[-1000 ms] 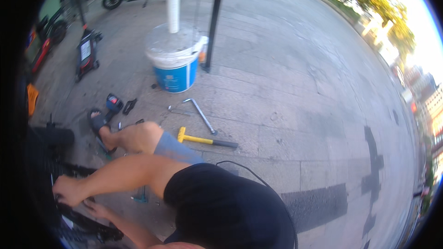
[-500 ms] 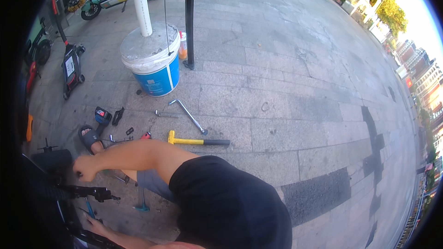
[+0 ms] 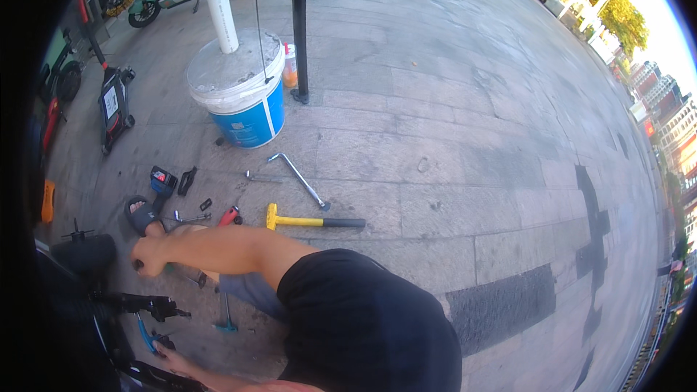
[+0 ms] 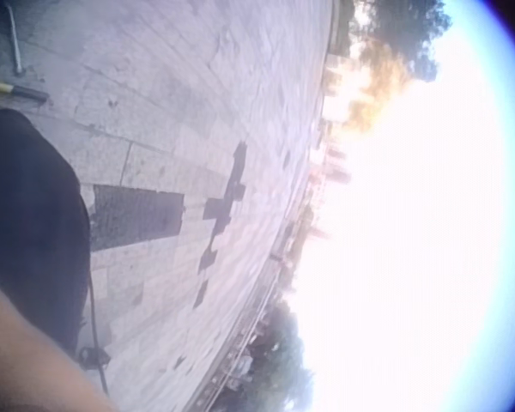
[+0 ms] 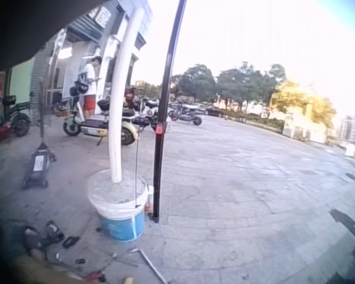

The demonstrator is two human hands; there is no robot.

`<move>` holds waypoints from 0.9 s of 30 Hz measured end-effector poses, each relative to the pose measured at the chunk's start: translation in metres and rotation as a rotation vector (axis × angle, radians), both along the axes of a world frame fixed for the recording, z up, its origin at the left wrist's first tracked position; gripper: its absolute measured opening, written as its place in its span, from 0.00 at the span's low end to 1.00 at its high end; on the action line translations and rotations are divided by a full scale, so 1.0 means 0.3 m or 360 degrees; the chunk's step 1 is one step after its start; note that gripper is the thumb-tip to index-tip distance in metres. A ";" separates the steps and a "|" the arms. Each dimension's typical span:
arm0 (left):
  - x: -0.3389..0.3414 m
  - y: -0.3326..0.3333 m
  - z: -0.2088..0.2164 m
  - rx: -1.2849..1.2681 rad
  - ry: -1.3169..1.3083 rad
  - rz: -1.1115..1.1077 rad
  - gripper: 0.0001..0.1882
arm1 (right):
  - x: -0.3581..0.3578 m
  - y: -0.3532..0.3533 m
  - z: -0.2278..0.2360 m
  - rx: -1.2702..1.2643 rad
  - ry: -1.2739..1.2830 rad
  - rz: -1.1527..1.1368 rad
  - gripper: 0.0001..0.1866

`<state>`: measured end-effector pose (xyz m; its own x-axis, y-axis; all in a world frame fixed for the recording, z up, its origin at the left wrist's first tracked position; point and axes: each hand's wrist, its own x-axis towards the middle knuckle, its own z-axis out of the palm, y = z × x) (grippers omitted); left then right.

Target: The person sits on the ground and uses a T-handle hex wrench to tighten bolts on the rear frame of an electric scooter. They repeatedly adjust the wrench and reposition their hands to secure the mounting hardware.

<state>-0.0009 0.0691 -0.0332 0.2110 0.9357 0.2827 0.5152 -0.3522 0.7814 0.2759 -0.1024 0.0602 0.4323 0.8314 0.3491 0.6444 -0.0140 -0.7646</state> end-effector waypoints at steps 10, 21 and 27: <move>-0.057 -0.074 0.040 0.0074 -0.0432 -0.0579 0.20 | -0.008 -0.056 0.051 -0.0235 -0.0007 0.0112 0.15; 0.050 0.162 0.175 0.0542 0.0233 0.0030 0.22 | 0.028 -0.034 -0.003 -0.0150 -0.0104 0.0107 0.14; 0.130 0.366 0.059 -0.0473 -0.0772 0.0019 0.23 | 0.056 -0.035 -0.032 -0.0091 -0.0042 0.0102 0.14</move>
<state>0.0380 0.1790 -0.0156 0.1113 0.9914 0.0690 0.0751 -0.0776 0.9941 0.2927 -0.1131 0.0507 0.3687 0.8760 0.3111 0.6654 -0.0150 -0.7463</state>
